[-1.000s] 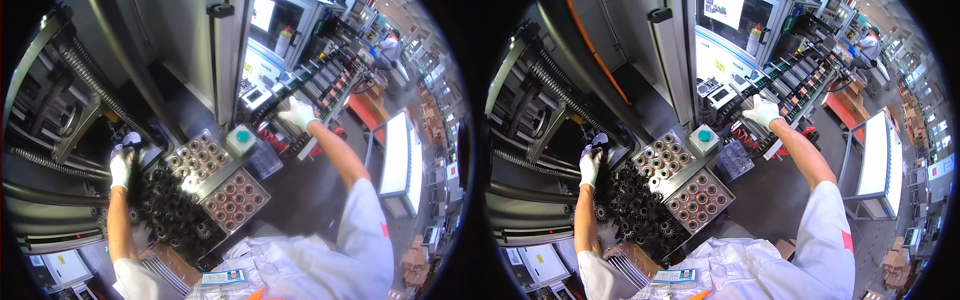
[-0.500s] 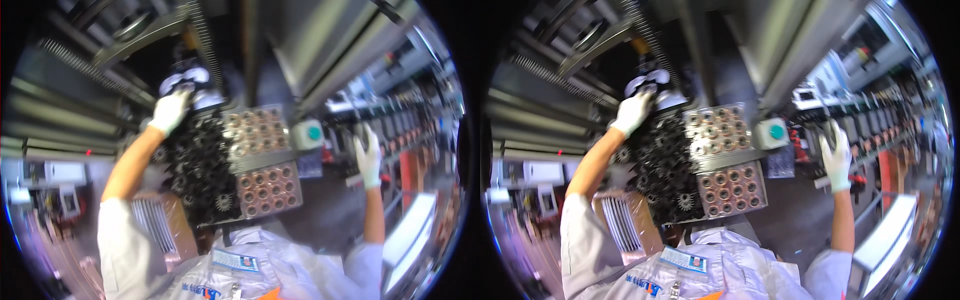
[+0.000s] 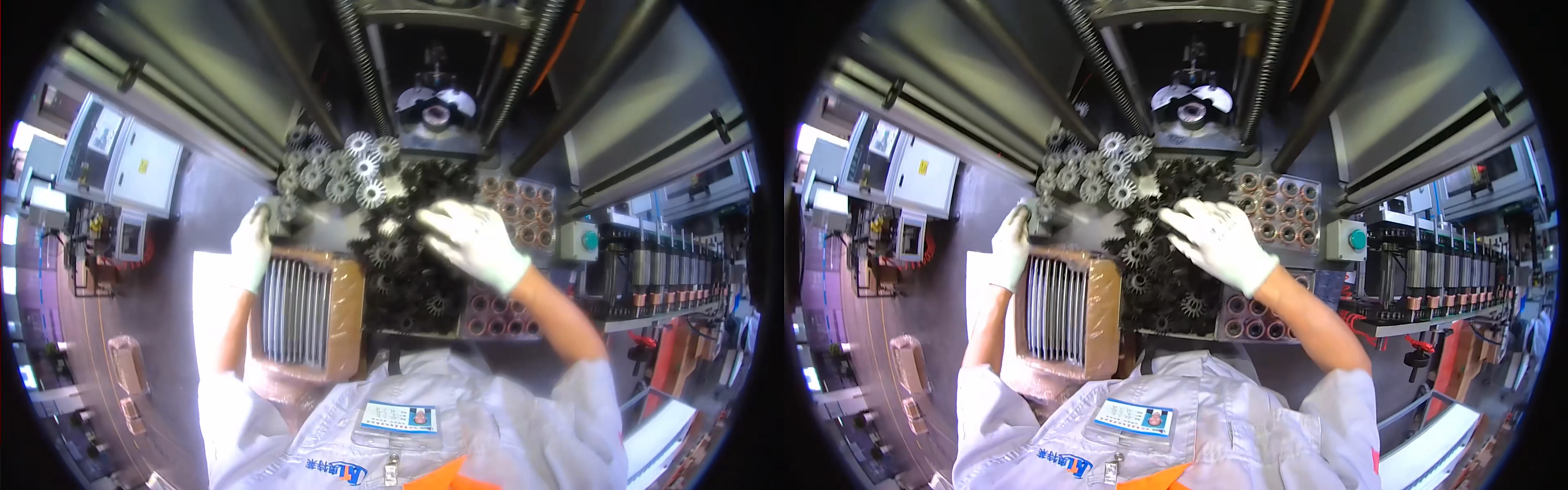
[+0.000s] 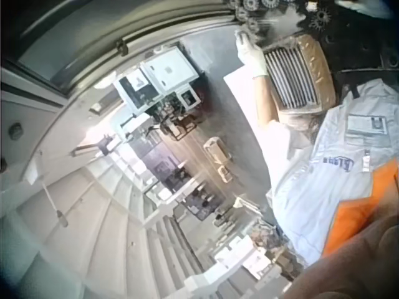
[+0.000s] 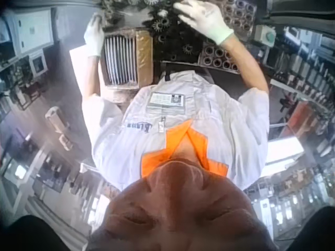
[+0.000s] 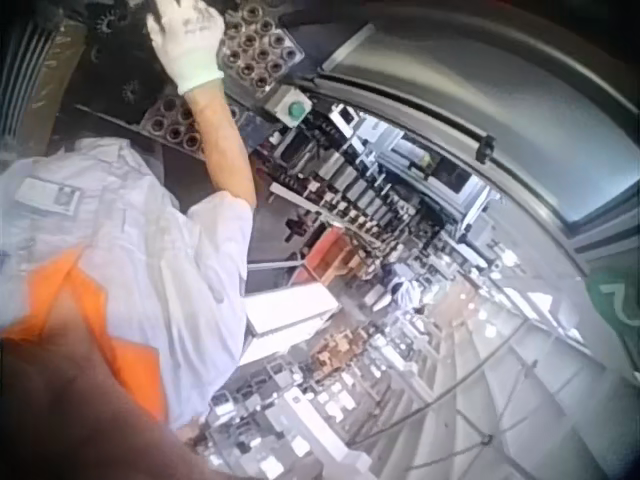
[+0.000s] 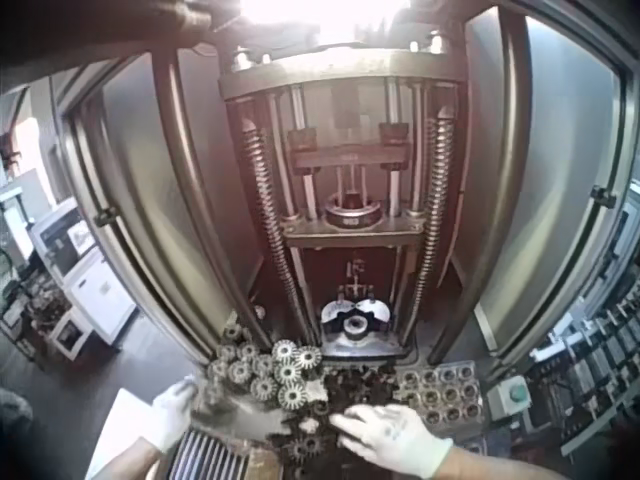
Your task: The person moves between various workstations to gather and assemble rotor components. They take rotor shafts from a bin, place individual gears onto them using a mechanical press, and then store the finished rotors in a tray.
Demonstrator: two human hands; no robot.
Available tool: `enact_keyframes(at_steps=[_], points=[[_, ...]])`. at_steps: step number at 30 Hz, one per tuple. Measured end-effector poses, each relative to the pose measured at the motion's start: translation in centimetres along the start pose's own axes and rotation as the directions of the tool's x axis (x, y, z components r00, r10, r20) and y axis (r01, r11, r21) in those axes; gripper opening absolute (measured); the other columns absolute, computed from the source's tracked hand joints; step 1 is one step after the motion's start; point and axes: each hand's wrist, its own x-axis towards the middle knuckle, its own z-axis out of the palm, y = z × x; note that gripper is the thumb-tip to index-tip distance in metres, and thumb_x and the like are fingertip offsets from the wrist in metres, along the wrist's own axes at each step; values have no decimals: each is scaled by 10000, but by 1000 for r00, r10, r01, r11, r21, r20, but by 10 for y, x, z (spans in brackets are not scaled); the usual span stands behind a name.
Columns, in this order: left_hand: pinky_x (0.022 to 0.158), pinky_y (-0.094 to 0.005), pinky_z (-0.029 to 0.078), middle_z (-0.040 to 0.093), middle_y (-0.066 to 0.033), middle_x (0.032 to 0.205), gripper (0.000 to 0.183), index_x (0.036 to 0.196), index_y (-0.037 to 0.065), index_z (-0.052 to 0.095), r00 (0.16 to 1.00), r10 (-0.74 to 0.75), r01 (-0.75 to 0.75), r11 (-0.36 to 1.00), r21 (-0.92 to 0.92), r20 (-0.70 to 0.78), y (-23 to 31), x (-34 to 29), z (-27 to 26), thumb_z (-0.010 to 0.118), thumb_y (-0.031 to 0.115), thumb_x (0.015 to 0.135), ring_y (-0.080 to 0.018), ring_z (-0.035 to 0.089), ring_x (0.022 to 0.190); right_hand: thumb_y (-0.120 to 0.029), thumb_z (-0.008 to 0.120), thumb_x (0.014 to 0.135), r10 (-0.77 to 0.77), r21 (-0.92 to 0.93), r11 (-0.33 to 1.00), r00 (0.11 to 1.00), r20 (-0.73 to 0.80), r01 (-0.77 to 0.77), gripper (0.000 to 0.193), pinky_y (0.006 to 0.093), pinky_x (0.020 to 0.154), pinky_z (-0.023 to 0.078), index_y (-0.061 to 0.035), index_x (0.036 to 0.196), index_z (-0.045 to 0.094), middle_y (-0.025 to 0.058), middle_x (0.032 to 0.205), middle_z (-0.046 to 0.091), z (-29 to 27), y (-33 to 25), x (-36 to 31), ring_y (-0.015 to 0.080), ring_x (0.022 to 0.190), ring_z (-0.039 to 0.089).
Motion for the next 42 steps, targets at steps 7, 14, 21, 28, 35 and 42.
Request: enact_keyframes(at_steps=[7,14,21,28,35,42], points=[[970,-435,524,647,-192,1285,338,1248,31,646,1000,23,-24,976,-217,-10,58,33,-19,625,165,938,-376,652,1126,-219,689,815,-235,-1,968,903,359,252,145,413,568,499,-78,843,669,107,777,655,76,-49,77,273,686,675],[967,-462,480,658,-91,1147,428,1167,96,680,994,112,-112,993,-26,11,50,25,-1,779,194,762,-344,592,1134,-108,657,775,-70,-258,932,826,560,254,89,411,549,471,-117,754,743,76,782,710,121,-83,87,236,697,692],[1062,-507,411,632,-93,1227,429,1139,122,684,992,127,-127,992,-6,1,43,24,2,805,176,731,-344,543,1211,-123,669,844,-56,392,920,986,158,-11,268,428,704,527,-104,1110,694,79,801,607,72,-56,47,276,815,665],[1186,-572,261,591,-105,1343,382,979,82,625,957,282,-284,959,17,68,54,28,-7,839,113,663,-366,440,1383,-84,661,916,223,556,778,956,190,-292,256,330,862,533,-32,1161,717,86,1003,710,-4,9,25,204,951,682],[1017,-459,482,600,-190,1336,346,981,18,573,999,32,-20,915,-403,22,92,23,-70,817,28,736,-402,580,1227,-30,637,906,576,782,561,807,-132,-272,324,224,724,493,3,1226,681,4,951,689,-36,86,102,56,799,581],[896,-351,553,600,-204,1328,315,936,-5,582,996,24,-73,815,-574,-91,144,47,-79,832,8,743,-294,639,1137,-67,632,831,664,652,657,699,-265,-378,316,282,865,551,-2,1118,747,138,1068,761,-3,142,158,180,944,722]])
